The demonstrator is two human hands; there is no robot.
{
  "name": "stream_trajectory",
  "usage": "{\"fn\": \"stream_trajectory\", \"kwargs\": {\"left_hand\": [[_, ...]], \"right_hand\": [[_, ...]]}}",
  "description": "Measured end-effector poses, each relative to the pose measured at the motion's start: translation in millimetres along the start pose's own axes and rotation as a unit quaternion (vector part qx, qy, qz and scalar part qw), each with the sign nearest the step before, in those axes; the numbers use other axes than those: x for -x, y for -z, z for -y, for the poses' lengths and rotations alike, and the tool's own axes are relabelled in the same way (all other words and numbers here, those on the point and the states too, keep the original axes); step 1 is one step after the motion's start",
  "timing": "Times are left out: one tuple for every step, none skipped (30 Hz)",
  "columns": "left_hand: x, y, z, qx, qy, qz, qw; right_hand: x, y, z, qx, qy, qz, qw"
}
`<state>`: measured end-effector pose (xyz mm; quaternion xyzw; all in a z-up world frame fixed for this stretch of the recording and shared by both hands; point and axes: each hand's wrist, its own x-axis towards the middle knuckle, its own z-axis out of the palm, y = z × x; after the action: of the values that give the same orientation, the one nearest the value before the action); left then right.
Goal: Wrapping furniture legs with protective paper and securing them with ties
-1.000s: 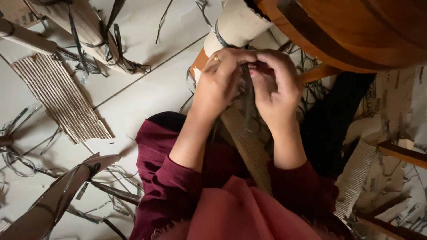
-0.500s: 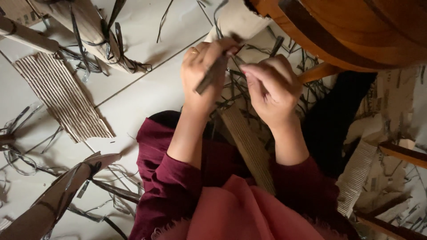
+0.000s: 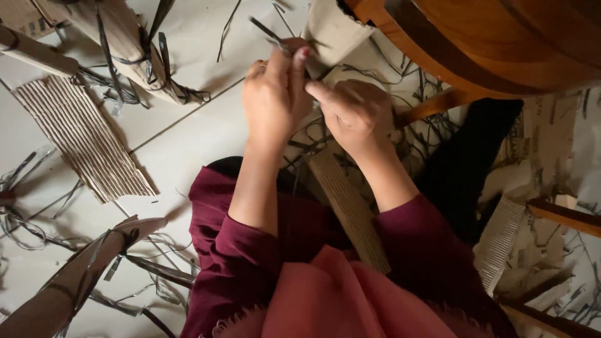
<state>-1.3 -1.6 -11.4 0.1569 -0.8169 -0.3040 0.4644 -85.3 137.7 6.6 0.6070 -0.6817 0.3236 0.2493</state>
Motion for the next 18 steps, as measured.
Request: {"fn": "stream_trajectory", "kwargs": {"left_hand": [[-2.0,2.6,-1.3,0.013,0.029,0.014,0.999],[-3.9,5.5,-2.5,0.025,0.057,0.028,0.998],[-4.0,7.9,-2.9,0.025,0.057,0.029,0.998],[-4.6,10.1,-3.2,0.028,0.052,0.041,0.997],[-5.1,12.3,-3.6,0.031,0.046,0.053,0.997],[-5.9,15.3,-6.4,0.031,0.046,0.054,0.997],[-6.7,18.5,-9.4,0.026,0.051,0.065,0.996],[-7.6,21.8,-12.3,0.021,0.057,0.077,0.995],[-7.1,23.1,-13.1,0.021,0.057,0.078,0.995],[-7.1,24.4,-13.9,0.041,0.049,0.08,0.995],[-7.1,25.7,-15.0,0.06,0.042,0.083,0.994],[-8.0,31.8,-18.2,0.06,0.042,0.083,0.994],[-8.9,37.6,-21.7,0.102,0.08,0.09,0.987],[-11.0,42.2,-25.3,0.145,0.116,0.098,0.978],[-13.5,45.1,-27.3,0.146,0.114,0.099,0.978],[-15.5,48.0,-29.6,0.196,0.123,0.076,0.97],[-17.6,51.1,-31.6,0.246,0.132,0.053,0.959],[-19.6,53.7,-32.7,0.246,0.132,0.054,0.959]], "right_hand": [[2.8,-2.7,-2.1,-0.036,0.002,0.013,0.999],[5.7,-5.6,-3.8,-0.072,0.003,0.026,0.997],[6.5,-6.1,-3.6,-0.073,0.002,0.026,0.997],[6.9,-6.5,-3.7,-0.031,0.003,0.023,0.999],[7.3,-6.9,-3.8,0.01,0.005,0.02,1.0],[-0.5,-5.0,1.9,0.01,0.004,0.02,1.0],[-8.3,-3.1,7.8,0.04,-0.005,0.017,0.999],[-16.3,-1.2,13.6,0.069,-0.013,0.013,0.997],[-13.2,-1.4,13.9,0.069,-0.014,0.013,0.997],[-10.8,-1.6,13.7,0.039,-0.038,0.026,0.998],[-8.4,-1.6,13.6,0.009,-0.062,0.04,0.997],[-7.0,-0.5,16.4,0.008,-0.062,0.039,0.997],[-5.6,0.9,19.0,-0.065,-0.137,0.059,0.987],[-4.6,2.8,20.5,-0.136,-0.21,0.077,0.965],[-12.0,8.8,23.7,-0.134,-0.21,0.076,0.965],[-19.1,14.9,27.2,-0.205,-0.243,0.081,0.945],[-26.2,20.8,30.7,-0.274,-0.274,0.086,0.918],[-26.2,22.4,29.9,-0.274,-0.275,0.086,0.918]]}}
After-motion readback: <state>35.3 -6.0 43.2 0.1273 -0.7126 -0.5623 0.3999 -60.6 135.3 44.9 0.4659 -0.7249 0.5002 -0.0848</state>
